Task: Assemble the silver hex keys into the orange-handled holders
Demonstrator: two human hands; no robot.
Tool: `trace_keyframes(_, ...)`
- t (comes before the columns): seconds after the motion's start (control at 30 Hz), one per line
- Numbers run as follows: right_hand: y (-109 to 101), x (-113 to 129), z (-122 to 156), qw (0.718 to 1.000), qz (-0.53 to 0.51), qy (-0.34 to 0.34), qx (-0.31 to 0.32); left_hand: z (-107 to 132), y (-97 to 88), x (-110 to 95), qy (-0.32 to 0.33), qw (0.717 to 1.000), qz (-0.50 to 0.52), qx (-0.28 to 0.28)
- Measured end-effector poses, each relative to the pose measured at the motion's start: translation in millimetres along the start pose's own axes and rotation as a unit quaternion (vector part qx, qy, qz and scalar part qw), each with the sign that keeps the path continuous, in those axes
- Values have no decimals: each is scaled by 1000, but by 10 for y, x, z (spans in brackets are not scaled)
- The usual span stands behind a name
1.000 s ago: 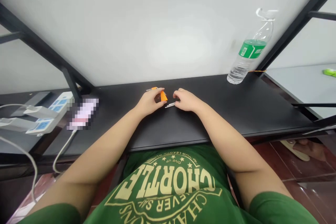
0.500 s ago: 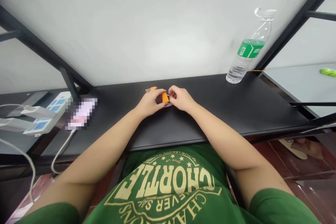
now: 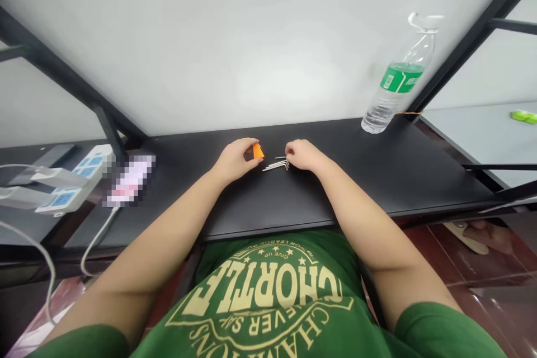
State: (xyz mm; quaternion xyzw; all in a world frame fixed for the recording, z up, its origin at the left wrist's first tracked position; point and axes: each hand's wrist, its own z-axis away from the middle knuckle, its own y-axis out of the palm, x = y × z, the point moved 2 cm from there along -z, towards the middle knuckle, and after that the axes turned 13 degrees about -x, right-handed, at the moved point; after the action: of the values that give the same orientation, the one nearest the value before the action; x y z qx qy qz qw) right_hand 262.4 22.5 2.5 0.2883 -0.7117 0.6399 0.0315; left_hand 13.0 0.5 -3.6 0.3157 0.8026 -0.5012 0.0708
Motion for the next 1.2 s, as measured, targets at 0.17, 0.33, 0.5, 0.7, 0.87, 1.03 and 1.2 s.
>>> trace_keyframes(0.17,53,59,54,997,-24,-69,32,-3,-4,1,0,1000,3,6)
trace_keyframes(0.33,72,112,102,995,-32,-81,46,2,1,9,-4,1000,6,7)
trace_keyframes(0.5,72,109,93,995,-62,-79,-8,15,20,-20,15,999,35,20)
trace_keyframes(0.7,100,177,78,969,-206,-77,-110,44,51,-115,61,996,68,19)
trace_keyframes(0.87,183,272,95,947,-294,-51,-118,59,57,-179,85,994,68,10)
trace_keyframes(1.03,185,336,116,947,-294,-20,-130,60,72,-170,88,994,57,9)
trace_keyframes(1.2,114,278,88,961,-226,29,-153,47,73,-150,63,998,7,19)
